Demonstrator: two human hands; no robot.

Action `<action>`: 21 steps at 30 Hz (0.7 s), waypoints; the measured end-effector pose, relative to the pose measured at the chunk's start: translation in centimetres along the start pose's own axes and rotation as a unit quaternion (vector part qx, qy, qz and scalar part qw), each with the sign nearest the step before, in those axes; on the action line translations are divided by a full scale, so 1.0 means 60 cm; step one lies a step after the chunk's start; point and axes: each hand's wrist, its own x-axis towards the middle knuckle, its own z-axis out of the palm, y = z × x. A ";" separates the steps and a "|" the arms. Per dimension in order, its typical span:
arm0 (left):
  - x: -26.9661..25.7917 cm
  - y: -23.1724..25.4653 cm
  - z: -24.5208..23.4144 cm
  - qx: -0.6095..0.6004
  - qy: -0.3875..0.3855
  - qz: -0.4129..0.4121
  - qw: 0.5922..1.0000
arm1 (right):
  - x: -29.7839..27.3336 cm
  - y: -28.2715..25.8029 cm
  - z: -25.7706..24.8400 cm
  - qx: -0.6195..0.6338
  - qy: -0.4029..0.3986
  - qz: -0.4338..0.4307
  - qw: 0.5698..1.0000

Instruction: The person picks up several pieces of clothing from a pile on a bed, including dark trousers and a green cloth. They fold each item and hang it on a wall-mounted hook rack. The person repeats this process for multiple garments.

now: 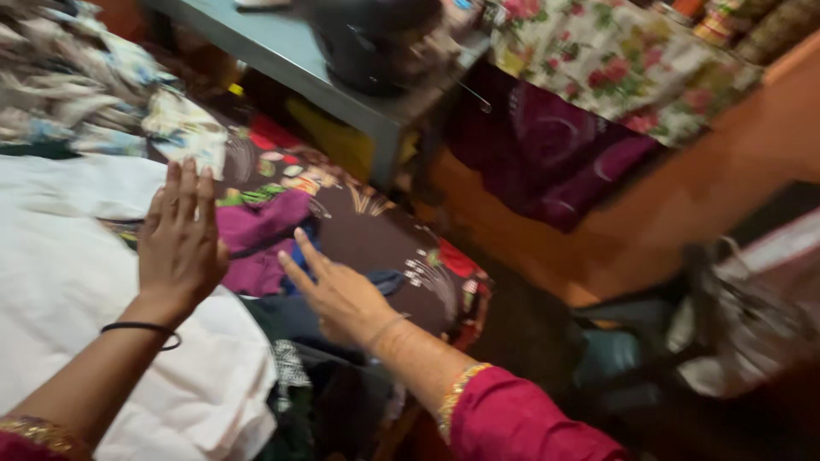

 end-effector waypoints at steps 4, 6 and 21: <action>-0.040 0.035 0.064 -0.045 -0.035 0.047 0.997 | -0.052 0.021 0.031 0.027 -0.173 0.117 0.978; -0.058 0.056 0.107 -0.084 -0.052 0.058 0.993 | -0.076 0.023 0.041 0.040 -0.201 0.157 0.966; -0.175 0.169 0.281 -0.102 -0.330 0.117 0.931 | -0.160 0.005 0.072 0.200 -0.132 0.251 0.938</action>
